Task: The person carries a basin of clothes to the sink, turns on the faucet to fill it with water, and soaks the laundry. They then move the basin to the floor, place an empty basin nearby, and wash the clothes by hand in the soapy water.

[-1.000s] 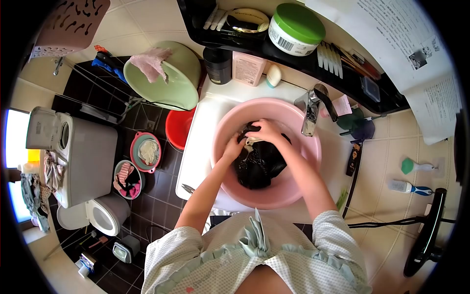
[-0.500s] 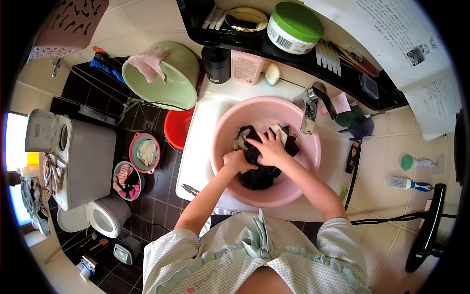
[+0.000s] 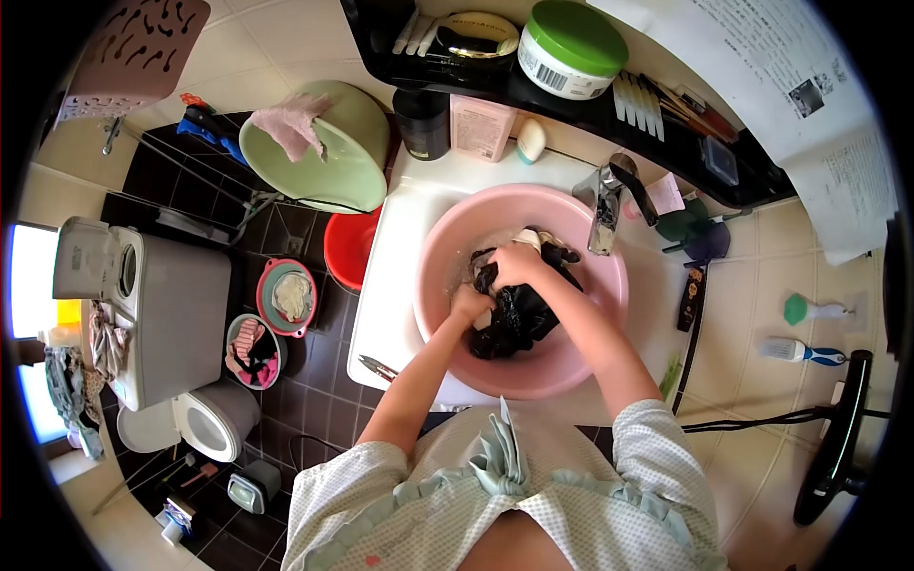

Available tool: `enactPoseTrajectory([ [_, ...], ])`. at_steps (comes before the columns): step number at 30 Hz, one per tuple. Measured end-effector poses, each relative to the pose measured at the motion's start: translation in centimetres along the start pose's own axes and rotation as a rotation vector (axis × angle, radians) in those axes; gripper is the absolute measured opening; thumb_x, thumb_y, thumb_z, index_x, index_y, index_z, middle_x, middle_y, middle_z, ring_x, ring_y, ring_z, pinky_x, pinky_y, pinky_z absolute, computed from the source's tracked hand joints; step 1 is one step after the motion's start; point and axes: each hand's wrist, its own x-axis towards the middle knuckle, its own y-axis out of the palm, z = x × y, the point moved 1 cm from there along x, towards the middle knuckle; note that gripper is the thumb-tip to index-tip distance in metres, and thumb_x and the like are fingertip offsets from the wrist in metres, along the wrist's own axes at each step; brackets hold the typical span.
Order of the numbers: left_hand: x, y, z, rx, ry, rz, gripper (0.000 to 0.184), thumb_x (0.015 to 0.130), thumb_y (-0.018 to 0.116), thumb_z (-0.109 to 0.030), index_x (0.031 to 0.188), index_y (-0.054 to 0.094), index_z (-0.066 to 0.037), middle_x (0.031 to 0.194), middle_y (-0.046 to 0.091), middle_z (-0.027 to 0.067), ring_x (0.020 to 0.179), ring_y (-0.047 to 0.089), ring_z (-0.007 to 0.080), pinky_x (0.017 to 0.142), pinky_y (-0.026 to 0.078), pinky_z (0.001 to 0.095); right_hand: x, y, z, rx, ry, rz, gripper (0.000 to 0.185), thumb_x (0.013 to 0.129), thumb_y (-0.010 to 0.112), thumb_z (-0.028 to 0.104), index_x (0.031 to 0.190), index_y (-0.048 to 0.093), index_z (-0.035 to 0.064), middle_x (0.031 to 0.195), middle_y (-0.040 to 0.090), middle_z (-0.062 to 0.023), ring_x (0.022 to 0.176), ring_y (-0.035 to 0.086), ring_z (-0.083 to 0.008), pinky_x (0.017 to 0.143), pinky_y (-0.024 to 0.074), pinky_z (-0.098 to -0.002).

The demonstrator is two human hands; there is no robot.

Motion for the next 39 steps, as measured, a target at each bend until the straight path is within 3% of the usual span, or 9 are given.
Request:
enactPoseTrajectory([
  [4,-0.2,-0.5,-1.6,-0.401,-0.097,0.117,0.023,0.054,0.068,0.004,0.075,0.065,-0.002,0.069,0.062,0.0046,0.06,0.058,0.0159,0.054,0.047,0.0303,-1.2,-0.4,-0.9,0.396,0.082,-0.109,0.051,0.051,0.071,0.031,0.097,0.067,0.0086,0.085,0.066,-0.0141,0.078,0.063,-0.0275,0.072,0.0482,-0.034],
  [9,-2.1,-2.2,-6.8,-0.509,0.173,0.126,0.026,0.053,0.063,0.009,0.077,0.063,-0.001,0.069,0.059,0.0008,0.062,0.055,0.0121,0.058,0.045,0.0263,-3.6,-2.3,-0.2,0.836,0.137,-0.243,0.039,0.058,0.069,0.018,0.091,0.064,-0.002,0.078,0.064,-0.006,0.073,0.058,-0.0134,0.07,0.045,-0.0258],
  [11,-2.8,-2.9,-8.4,-0.537,0.247,0.185,0.027,0.054,0.062,0.009,0.079,0.062,-0.001,0.07,0.059,-0.0008,0.064,0.054,0.01,0.061,0.045,0.0247,-4.8,-3.4,0.7,0.923,0.076,-0.33,0.043,0.056,0.069,0.024,0.092,0.066,0.0012,0.078,0.066,-0.0086,0.072,0.061,-0.0172,0.069,0.0464,-0.028],
  [17,-4.5,-4.7,-11.6,-0.221,0.612,0.232,0.028,0.054,0.065,0.004,0.082,0.059,0.001,0.069,0.058,0.0012,0.067,0.053,0.0083,0.066,0.045,0.0257,-8.3,-5.8,1.8,0.87,0.053,-0.444,0.043,0.058,0.07,0.023,0.095,0.064,0.0027,0.08,0.066,-0.0082,0.073,0.061,-0.0165,0.071,0.0471,-0.0288],
  [20,-4.9,-5.6,-11.9,-0.01,0.633,0.25,0.04,0.053,0.073,-0.003,0.09,0.057,0.0,0.075,0.058,0.007,0.071,0.056,0.019,0.072,0.046,0.0303,-9.0,-5.0,0.5,0.929,0.014,-0.415,0.041,0.06,0.07,0.018,0.096,0.063,0.0009,0.078,0.065,-0.0083,0.073,0.061,-0.0162,0.069,0.0469,-0.0279],
  [24,-5.2,-6.8,-11.0,0.168,0.77,0.104,0.067,0.054,0.079,-0.012,0.112,0.048,-0.005,0.106,0.047,0.0163,0.101,0.049,0.0338,0.087,0.042,0.0391,-10.4,-3.8,-1.3,0.751,0.18,-0.39,0.042,0.062,0.071,0.019,0.099,0.06,0.0023,0.086,0.064,-0.0109,0.077,0.062,-0.0202,0.068,0.0476,-0.032],
  [27,-3.6,-5.8,-6.7,0.392,0.669,-0.061,0.09,0.055,0.081,-0.02,0.129,0.03,-0.007,0.119,0.036,0.0178,0.108,0.042,0.0399,0.093,0.039,0.0448,-11.9,-2.3,-0.9,0.196,0.321,-0.788,0.051,0.063,0.072,0.02,0.11,0.054,0.0096,0.102,0.057,-0.0133,0.083,0.06,-0.0277,0.068,0.0484,-0.038],
  [31,-4.9,-3.5,-3.9,0.714,0.545,0.024,0.104,0.054,0.08,-0.039,0.133,0.022,-0.003,0.129,0.031,0.0184,0.12,0.032,0.0442,0.096,0.038,0.0471,-12.8,-2.7,1.4,-0.233,0.327,-0.863,0.059,0.067,0.07,0.018,0.122,0.046,0.0182,0.119,0.044,-0.016,0.107,0.046,-0.0343,0.092,0.0342,-0.0476],
  [39,-3.2,0.3,-5.0,1.235,0.243,0.058,0.119,0.055,0.074,-0.056,0.141,0.012,-0.003,0.138,0.026,0.0129,0.127,0.027,0.0343,0.096,0.04,0.0413,-7.6,1.4,2.3,-0.354,0.103,-0.285,0.093,0.05,0.077,0.04,0.133,0.038,0.0244,0.13,0.036,-0.0167,0.116,0.035,-0.0383,0.095,0.0299,-0.0547],
])
